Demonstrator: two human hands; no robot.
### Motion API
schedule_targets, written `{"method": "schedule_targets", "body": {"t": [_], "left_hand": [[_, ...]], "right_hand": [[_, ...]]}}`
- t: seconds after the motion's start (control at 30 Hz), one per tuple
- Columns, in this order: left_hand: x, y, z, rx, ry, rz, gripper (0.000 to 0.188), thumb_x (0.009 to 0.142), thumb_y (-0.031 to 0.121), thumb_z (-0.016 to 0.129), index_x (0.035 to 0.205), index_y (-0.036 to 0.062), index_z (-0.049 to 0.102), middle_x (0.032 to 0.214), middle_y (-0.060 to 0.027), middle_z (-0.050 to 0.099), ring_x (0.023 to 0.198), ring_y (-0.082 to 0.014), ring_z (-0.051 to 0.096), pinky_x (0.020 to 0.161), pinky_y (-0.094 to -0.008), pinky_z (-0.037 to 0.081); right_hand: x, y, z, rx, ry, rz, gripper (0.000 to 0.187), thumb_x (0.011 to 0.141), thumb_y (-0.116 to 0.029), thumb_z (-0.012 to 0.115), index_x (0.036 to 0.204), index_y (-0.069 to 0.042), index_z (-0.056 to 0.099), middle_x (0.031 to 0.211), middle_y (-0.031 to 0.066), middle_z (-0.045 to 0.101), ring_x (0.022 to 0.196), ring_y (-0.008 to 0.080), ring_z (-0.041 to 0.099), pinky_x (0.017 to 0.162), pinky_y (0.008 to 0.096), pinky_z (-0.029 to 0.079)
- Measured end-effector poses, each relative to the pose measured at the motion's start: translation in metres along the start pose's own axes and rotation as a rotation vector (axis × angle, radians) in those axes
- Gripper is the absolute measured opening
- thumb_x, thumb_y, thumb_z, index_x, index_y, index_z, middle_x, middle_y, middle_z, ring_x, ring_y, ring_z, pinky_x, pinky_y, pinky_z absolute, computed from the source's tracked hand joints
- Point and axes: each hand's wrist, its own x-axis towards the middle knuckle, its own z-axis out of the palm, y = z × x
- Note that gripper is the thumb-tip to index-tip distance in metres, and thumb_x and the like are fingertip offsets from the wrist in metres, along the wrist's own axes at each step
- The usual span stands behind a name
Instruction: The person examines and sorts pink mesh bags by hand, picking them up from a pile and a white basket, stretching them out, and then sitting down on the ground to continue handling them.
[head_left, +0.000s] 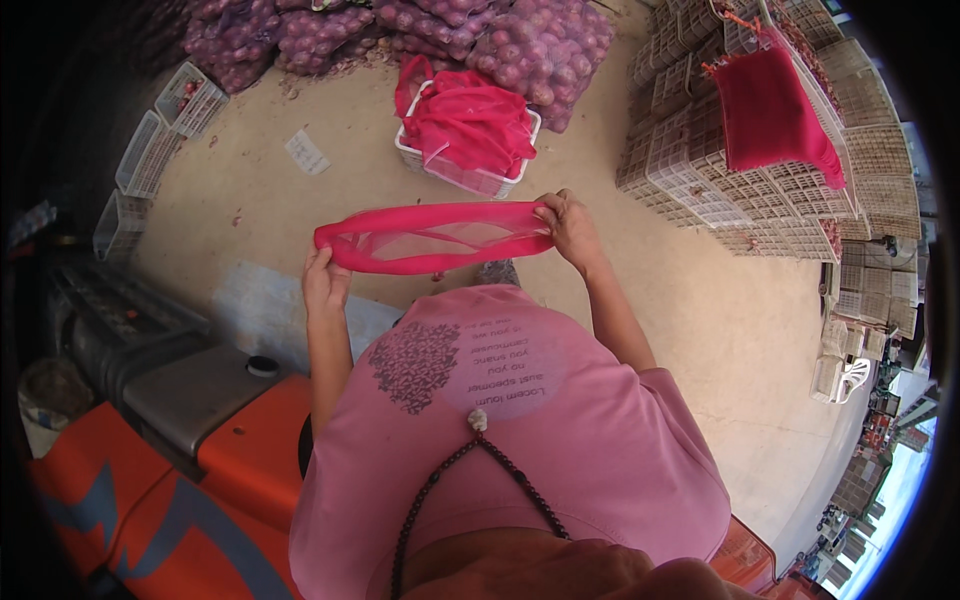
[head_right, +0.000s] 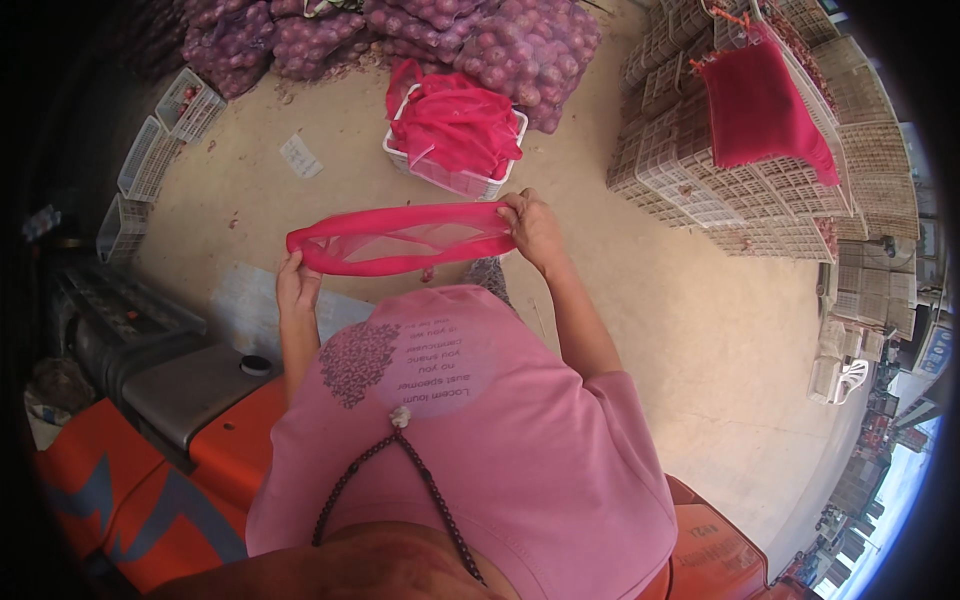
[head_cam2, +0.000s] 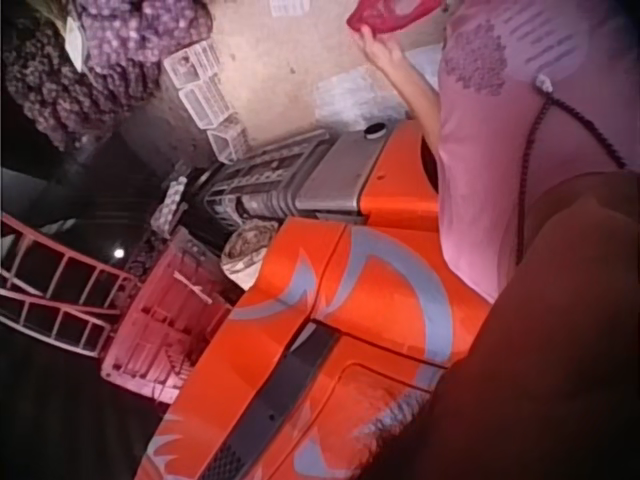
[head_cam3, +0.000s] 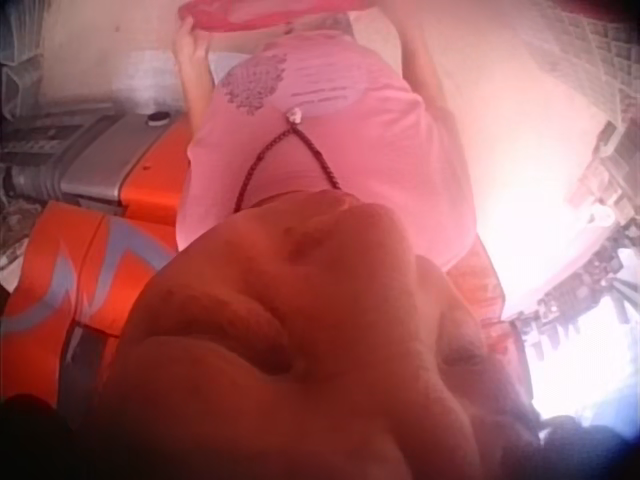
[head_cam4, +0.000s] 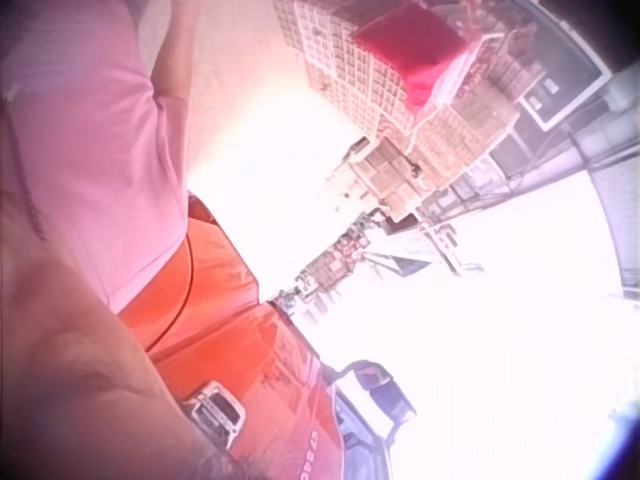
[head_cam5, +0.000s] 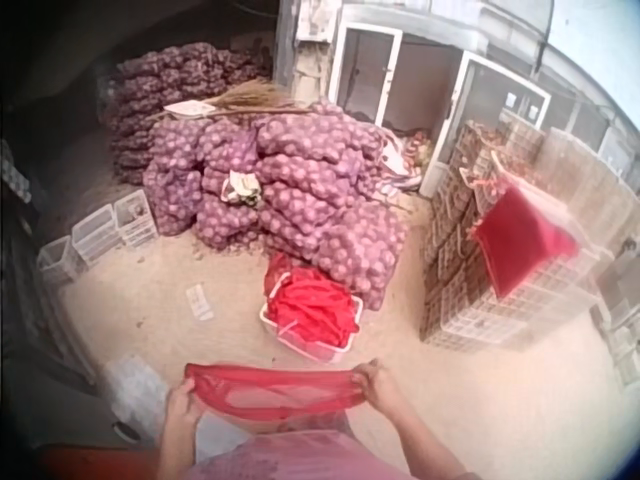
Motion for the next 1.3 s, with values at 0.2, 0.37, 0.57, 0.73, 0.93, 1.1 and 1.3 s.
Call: {"method": "schedule_targets", "body": {"t": [0.2, 0.37, 0.57, 0.73, 0.93, 1.1, 1.3], "left_hand": [[-0.021, 0.016, 0.028, 0.793, -0.426, -0.230, 0.026, 0.091, 0.016, 0.053, 0.110, -0.0018, 0.057, 0.094, -0.0052, 0.064, 0.077, -0.0126, 0.059, 0.069, -0.0277, 0.049], [-0.033, -0.002, 0.016, 0.401, -0.316, -0.377, 0.040, 0.089, 0.040, 0.057, 0.096, 0.0000, 0.060, 0.071, -0.0006, 0.057, 0.062, -0.0097, 0.051, 0.059, -0.0258, 0.044], [0.003, 0.020, -0.007, 0.130, -0.233, 0.001, 0.028, 0.087, 0.021, 0.063, 0.105, 0.0021, 0.054, 0.088, -0.0031, 0.058, 0.077, -0.0112, 0.056, 0.073, -0.0227, 0.047], [-0.001, 0.022, -0.009, 0.446, 0.203, 0.161, 0.025, 0.089, 0.007, 0.056, 0.112, -0.0024, 0.051, 0.100, -0.0064, 0.060, 0.088, -0.0143, 0.060, 0.082, -0.0277, 0.049], [-0.016, 0.011, -0.002, 0.162, -0.181, -0.141, 0.029, 0.092, 0.014, 0.053, 0.115, -0.0034, 0.053, 0.106, -0.0107, 0.061, 0.092, -0.0164, 0.060, 0.085, -0.0308, 0.048], [-0.027, -0.008, 0.003, 0.221, -0.445, -0.435, 0.036, 0.094, 0.028, 0.049, 0.113, -0.0007, 0.056, 0.102, -0.0089, 0.063, 0.089, -0.0163, 0.061, 0.081, -0.0287, 0.049], [-0.010, 0.018, 0.029, -0.348, -0.139, -0.184, 0.043, 0.092, 0.040, 0.050, 0.112, 0.0031, 0.054, 0.107, -0.0086, 0.060, 0.093, -0.0194, 0.059, 0.085, -0.0354, 0.048]], "right_hand": [[0.007, 0.044, 0.010, 0.823, 0.021, 0.544, 0.015, 0.089, -0.009, 0.051, 0.098, 0.000, 0.060, 0.103, 0.0126, 0.060, 0.095, 0.0221, 0.060, 0.074, 0.0349, 0.051], [0.023, 0.036, 0.001, 1.862, -0.013, 0.688, 0.029, 0.089, -0.005, 0.042, 0.116, 0.003, 0.046, 0.097, 0.0143, 0.061, 0.086, 0.0224, 0.061, 0.074, 0.0342, 0.053], [0.029, -0.023, -0.024, 1.546, -0.339, 0.653, 0.027, 0.087, -0.016, 0.056, 0.109, 0.000, 0.052, 0.098, 0.0141, 0.061, 0.076, 0.0196, 0.061, 0.071, 0.0290, 0.051], [0.021, -0.005, -0.009, 0.837, -0.425, 0.339, 0.023, 0.085, -0.013, 0.063, 0.104, -0.001, 0.056, 0.088, 0.0079, 0.061, 0.074, 0.0151, 0.057, 0.067, 0.0272, 0.048], [0.016, 0.025, 0.014, 0.380, 0.086, 0.273, 0.011, 0.088, -0.009, 0.058, 0.087, 0.001, 0.062, 0.079, 0.0060, 0.060, 0.072, 0.0133, 0.058, 0.063, 0.0253, 0.046], [0.026, 0.037, -0.003, 1.636, 0.229, 0.806, 0.018, 0.092, -0.010, 0.052, 0.104, 0.002, 0.055, 0.089, 0.0105, 0.061, 0.074, 0.0185, 0.061, 0.069, 0.0291, 0.053], [0.008, 0.014, -0.027, 1.498, -0.470, 0.707, 0.029, 0.086, -0.017, 0.061, 0.109, -0.001, 0.053, 0.099, 0.0099, 0.060, 0.091, 0.0178, 0.059, 0.082, 0.0297, 0.050]]}}
